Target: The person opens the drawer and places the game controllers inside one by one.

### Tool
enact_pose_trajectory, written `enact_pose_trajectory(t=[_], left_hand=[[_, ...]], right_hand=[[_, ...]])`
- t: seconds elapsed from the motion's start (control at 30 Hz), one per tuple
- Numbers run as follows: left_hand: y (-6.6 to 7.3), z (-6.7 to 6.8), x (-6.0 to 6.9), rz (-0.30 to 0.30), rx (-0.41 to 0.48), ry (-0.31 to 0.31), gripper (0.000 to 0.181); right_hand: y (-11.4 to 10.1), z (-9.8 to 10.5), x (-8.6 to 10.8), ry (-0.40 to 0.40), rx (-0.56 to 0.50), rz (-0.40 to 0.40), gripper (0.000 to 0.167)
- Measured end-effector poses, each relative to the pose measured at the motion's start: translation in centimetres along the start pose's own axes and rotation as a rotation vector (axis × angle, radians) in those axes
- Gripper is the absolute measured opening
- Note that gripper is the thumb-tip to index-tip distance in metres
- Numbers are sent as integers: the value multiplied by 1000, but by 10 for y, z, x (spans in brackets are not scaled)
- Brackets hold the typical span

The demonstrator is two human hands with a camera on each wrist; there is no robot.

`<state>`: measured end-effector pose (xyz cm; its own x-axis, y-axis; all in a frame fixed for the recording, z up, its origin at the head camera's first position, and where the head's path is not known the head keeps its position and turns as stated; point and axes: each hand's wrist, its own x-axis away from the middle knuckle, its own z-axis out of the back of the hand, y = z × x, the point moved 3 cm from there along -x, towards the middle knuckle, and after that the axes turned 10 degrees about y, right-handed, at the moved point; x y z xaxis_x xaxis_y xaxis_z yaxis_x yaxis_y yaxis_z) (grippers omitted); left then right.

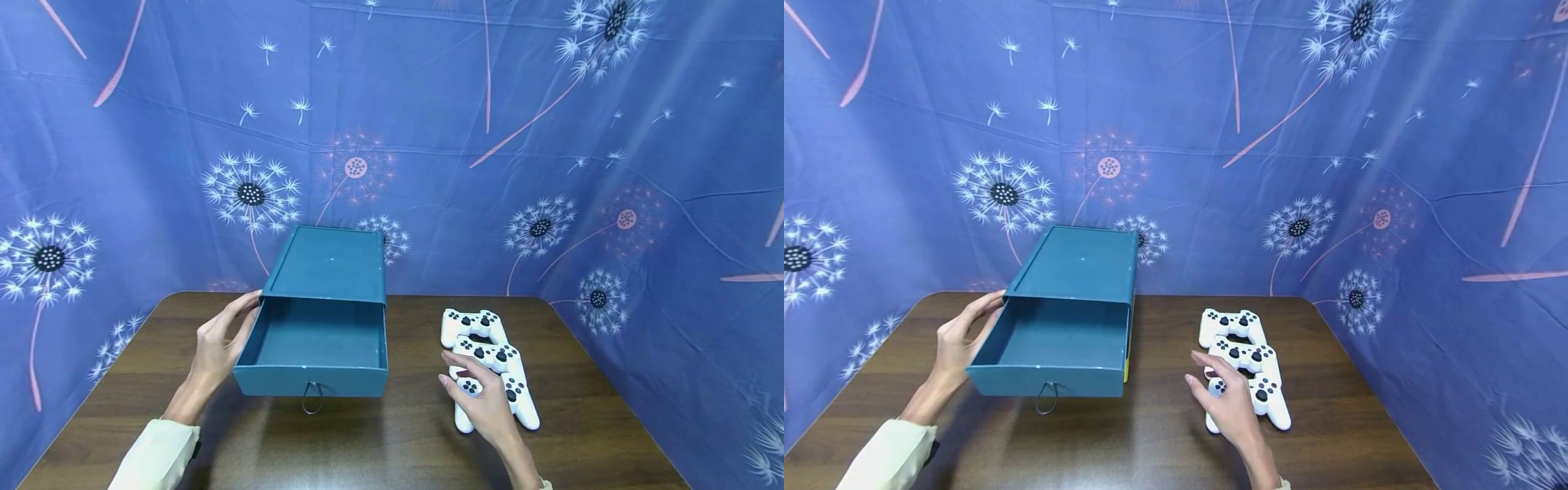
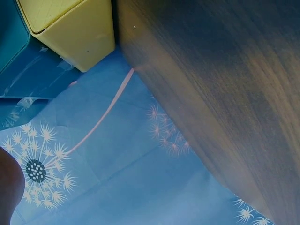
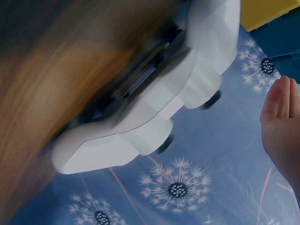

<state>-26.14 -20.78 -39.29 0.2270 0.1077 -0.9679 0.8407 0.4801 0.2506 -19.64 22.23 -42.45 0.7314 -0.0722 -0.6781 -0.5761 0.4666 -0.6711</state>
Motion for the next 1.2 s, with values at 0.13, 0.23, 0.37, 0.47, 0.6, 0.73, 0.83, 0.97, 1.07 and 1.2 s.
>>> enact_pose_trajectory(t=[0.13,0.23,0.37,0.47,0.6,0.73,0.83,0.97,1.07,1.2], left_hand=[[0,0,0,5,5,-8,47],[0,1,0,9,3,-12,47],[0,1,1,16,-1,-11,46],[0,1,2,20,0,-15,43],[-1,1,2,20,6,-18,42],[0,1,1,13,9,-10,47],[1,1,0,10,10,-5,48],[1,1,0,13,10,-12,49],[2,1,0,11,12,-9,50],[2,0,-1,4,13,0,50]], right_hand=[[7,5,-2,17,65,-34,40],[13,10,-5,22,108,-60,38],[20,14,-8,28,150,-73,39],[22,17,-11,47,163,-75,39],[19,19,-16,68,155,-73,37],[23,21,-19,68,155,-73,37],[32,24,-20,66,155,-87,37],[42,28,-21,74,166,-103,35],[47,29,-21,66,192,-107,35],[51,30,-21,57,224,-122,35]])
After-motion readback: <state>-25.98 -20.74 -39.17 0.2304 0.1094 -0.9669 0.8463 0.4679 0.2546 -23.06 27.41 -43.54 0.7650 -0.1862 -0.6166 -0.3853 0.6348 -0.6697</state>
